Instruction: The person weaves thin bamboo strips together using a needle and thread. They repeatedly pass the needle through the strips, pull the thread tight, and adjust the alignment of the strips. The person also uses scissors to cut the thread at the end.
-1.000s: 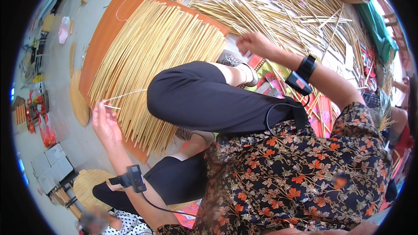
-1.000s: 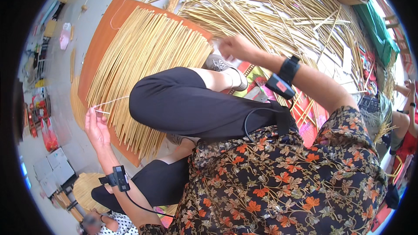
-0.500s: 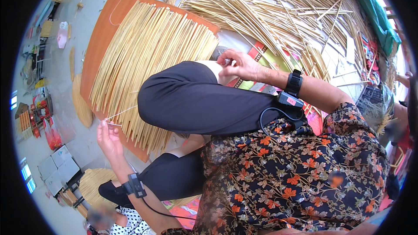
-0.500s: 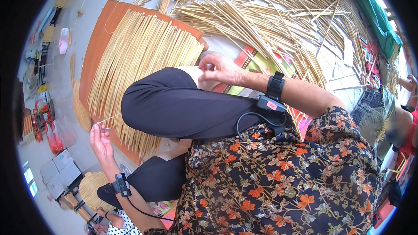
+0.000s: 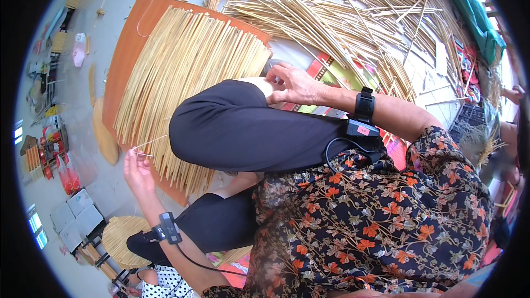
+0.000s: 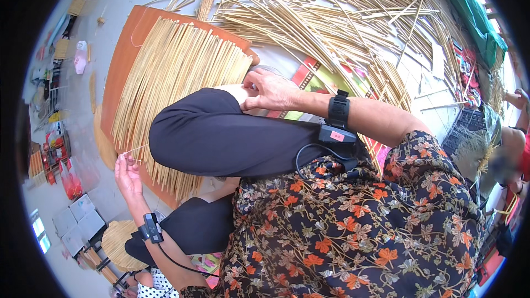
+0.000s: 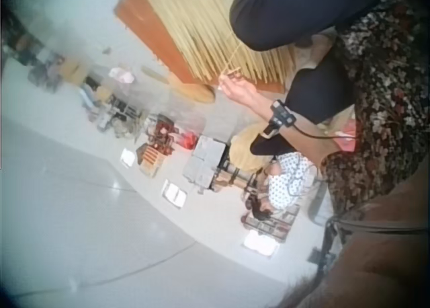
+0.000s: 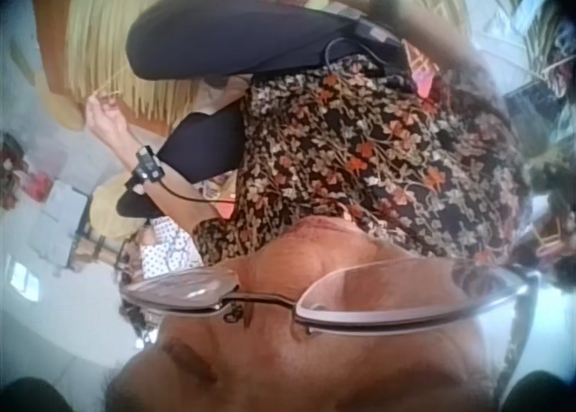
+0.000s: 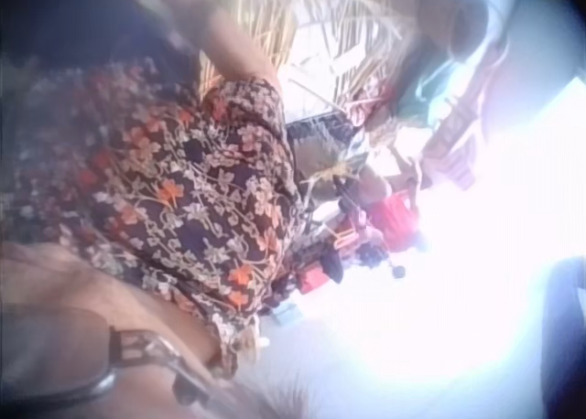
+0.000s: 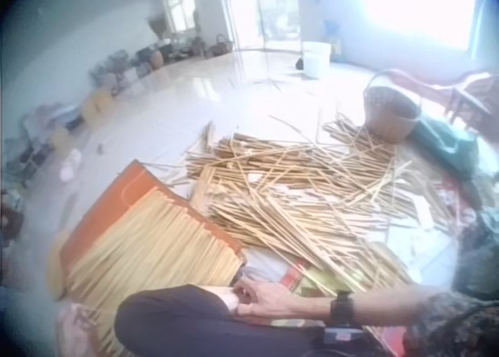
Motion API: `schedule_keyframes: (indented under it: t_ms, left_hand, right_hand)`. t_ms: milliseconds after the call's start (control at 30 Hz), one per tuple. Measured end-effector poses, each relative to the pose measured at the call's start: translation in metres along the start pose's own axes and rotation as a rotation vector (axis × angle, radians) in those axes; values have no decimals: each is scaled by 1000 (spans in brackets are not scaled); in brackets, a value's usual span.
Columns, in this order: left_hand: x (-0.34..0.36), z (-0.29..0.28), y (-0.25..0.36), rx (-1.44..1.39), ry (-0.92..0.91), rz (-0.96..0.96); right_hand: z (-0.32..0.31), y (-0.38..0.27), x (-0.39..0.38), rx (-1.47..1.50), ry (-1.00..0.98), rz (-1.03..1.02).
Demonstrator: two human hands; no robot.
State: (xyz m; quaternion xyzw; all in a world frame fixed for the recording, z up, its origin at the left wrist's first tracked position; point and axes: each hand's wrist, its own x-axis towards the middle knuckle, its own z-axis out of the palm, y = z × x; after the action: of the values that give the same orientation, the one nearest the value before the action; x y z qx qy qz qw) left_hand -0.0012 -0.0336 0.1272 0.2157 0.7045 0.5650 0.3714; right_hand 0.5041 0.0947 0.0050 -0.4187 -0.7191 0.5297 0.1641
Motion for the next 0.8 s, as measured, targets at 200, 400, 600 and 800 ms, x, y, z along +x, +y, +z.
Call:
schedule_keyframes:
  t_ms: [200,400,600,800]
  left_hand:
    - [12,19,4,-24,-31,24]
    - [16,28,3,-19,-78,12]
    - [35,12,8,-53,-94,43]
    - [33,10,17,-59,-89,42]
  right_hand:
    - [-18,23,12,-60,-78,-222]
    - [-40,-10,21,-316,-199,-113]
    - [-28,-9,41,-161,-276,-91]
    - [-21,-9,50,-244,-250,-110]
